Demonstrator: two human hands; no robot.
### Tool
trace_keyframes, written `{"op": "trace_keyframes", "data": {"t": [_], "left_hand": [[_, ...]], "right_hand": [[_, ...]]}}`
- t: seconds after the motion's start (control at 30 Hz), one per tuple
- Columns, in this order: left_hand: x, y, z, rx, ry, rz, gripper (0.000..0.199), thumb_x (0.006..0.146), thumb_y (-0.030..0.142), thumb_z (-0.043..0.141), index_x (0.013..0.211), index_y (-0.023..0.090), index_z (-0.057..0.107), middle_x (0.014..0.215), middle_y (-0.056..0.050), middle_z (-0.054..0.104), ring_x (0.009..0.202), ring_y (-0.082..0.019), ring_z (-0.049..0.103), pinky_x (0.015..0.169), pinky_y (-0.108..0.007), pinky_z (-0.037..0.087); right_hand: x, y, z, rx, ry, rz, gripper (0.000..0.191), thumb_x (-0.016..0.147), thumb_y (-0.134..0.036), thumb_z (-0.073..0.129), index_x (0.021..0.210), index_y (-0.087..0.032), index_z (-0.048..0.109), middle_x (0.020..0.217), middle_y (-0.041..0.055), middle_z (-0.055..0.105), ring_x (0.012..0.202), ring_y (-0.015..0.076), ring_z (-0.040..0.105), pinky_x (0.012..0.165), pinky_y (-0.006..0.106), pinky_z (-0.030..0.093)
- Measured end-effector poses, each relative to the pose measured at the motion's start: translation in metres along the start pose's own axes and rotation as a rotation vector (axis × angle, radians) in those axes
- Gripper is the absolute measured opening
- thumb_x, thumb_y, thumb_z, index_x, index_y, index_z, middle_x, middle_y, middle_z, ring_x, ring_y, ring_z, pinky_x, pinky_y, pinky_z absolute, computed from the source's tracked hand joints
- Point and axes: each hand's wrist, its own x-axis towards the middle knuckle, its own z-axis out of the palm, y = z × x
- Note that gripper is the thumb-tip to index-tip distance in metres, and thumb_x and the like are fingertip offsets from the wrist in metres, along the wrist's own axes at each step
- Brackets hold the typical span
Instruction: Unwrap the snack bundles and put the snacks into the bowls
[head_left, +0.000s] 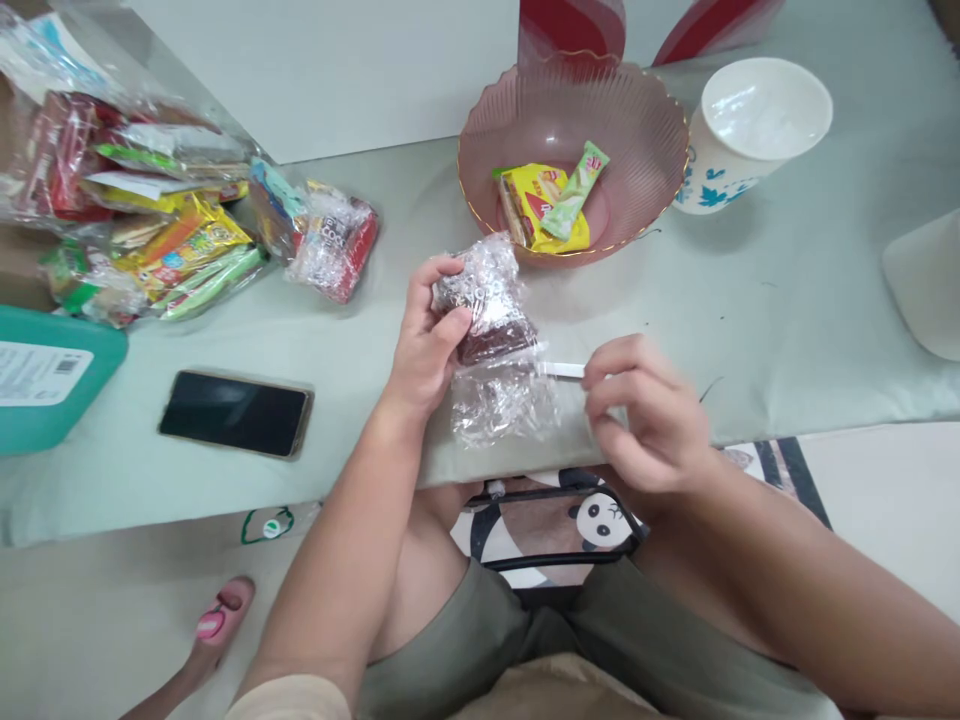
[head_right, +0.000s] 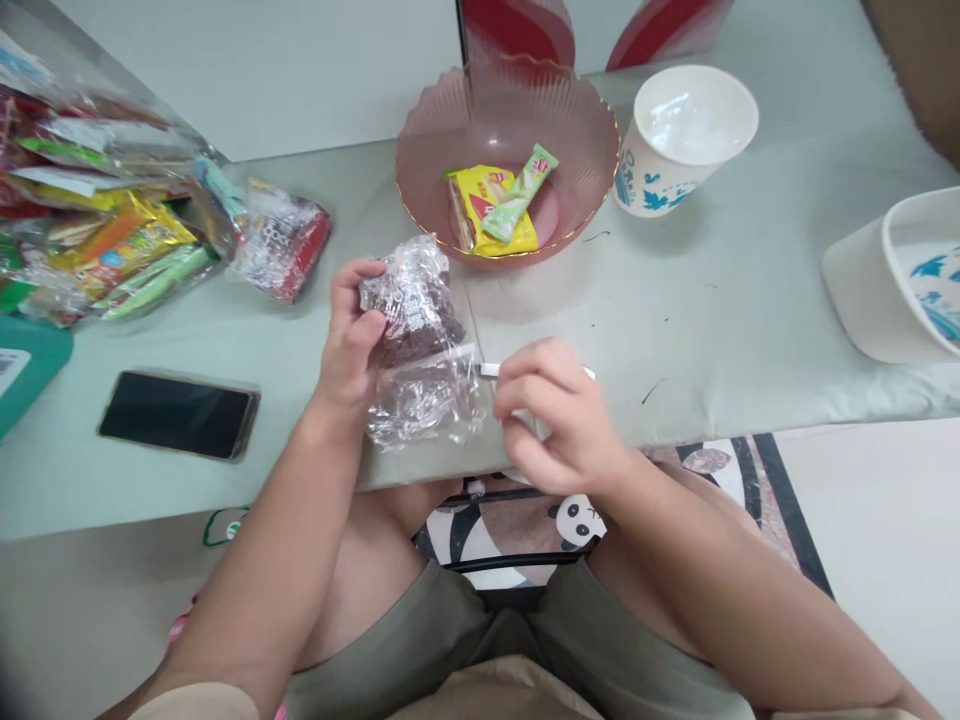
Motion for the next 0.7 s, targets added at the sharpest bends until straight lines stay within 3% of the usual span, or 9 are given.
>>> {"op": "trace_keyframes", "data": {"t": [0.13,0.23,0.3,0.4,0.47,0.6,0.7], "left_hand": [[-0.010,0.006,0.003,0.017,-0.188,-0.071,0.076,0.070,0.064,0.083,0.136,0.042,0.052,0.104,-0.002,0.064,0.076,-0.018,0.064,0.063,-0.031,0.054],[-0.019,0.011,0.007,-0.058,-0.439,-0.263,0.095,0.074,0.056,0.082,0.153,0.048,0.030,0.099,0.000,0.064,0.072,-0.017,0.064,0.062,-0.030,0.053],[-0.022,0.013,0.009,-0.088,-0.558,-0.353,0.097,0.076,0.049,0.083,0.155,0.047,0.027,0.100,0.000,0.064,0.072,-0.015,0.062,0.062,-0.028,0.051],[-0.021,0.014,0.009,-0.089,-0.594,-0.369,0.090,0.077,0.046,0.083,0.153,0.042,0.034,0.105,-0.002,0.064,0.078,-0.015,0.063,0.066,-0.027,0.051],[-0.019,0.015,0.007,-0.083,-0.589,-0.364,0.091,0.078,0.046,0.083,0.153,0.041,0.033,0.107,-0.003,0.064,0.082,-0.017,0.064,0.069,-0.028,0.052],[-0.017,0.014,0.003,-0.045,-0.595,-0.361,0.093,0.078,0.043,0.083,0.155,0.042,0.030,0.099,-0.001,0.063,0.077,-0.016,0.062,0.068,-0.029,0.051],[-0.016,0.014,0.000,-0.025,-0.636,-0.353,0.092,0.077,0.040,0.084,0.154,0.039,0.033,0.109,-0.004,0.066,0.089,-0.021,0.065,0.076,-0.033,0.053]], "right_hand": [[-0.001,0.011,-0.003,-0.101,0.158,0.156,0.018,0.089,-0.024,0.062,0.106,-0.027,0.058,0.097,0.0077,0.064,0.094,0.0258,0.064,0.080,0.044,0.054],[-0.003,0.015,-0.003,-0.166,0.125,0.161,0.030,0.089,-0.034,0.067,0.119,-0.028,0.061,0.118,0.0131,0.063,0.115,0.0315,0.063,0.091,0.050,0.055],[-0.003,0.016,-0.003,-0.156,0.073,0.107,0.025,0.091,-0.030,0.067,0.116,-0.030,0.065,0.126,0.0120,0.063,0.119,0.0298,0.063,0.094,0.049,0.056],[-0.002,0.015,-0.005,-0.102,0.011,0.024,0.014,0.095,-0.021,0.064,0.102,-0.031,0.069,0.114,0.0061,0.070,0.108,0.0236,0.068,0.095,0.046,0.056],[-0.001,0.014,-0.006,-0.084,0.018,0.056,0.012,0.096,-0.020,0.062,0.097,-0.030,0.069,0.104,0.0042,0.073,0.101,0.0216,0.070,0.095,0.045,0.056],[-0.003,0.012,-0.003,-0.048,0.102,0.257,0.017,0.103,-0.032,0.053,0.092,-0.025,0.065,0.099,0.0072,0.074,0.098,0.0224,0.071,0.091,0.043,0.057],[-0.004,0.009,0.000,0.004,0.175,0.441,0.028,0.106,-0.045,0.045,0.094,-0.025,0.059,0.098,0.0085,0.073,0.095,0.0223,0.071,0.087,0.042,0.058]]}}
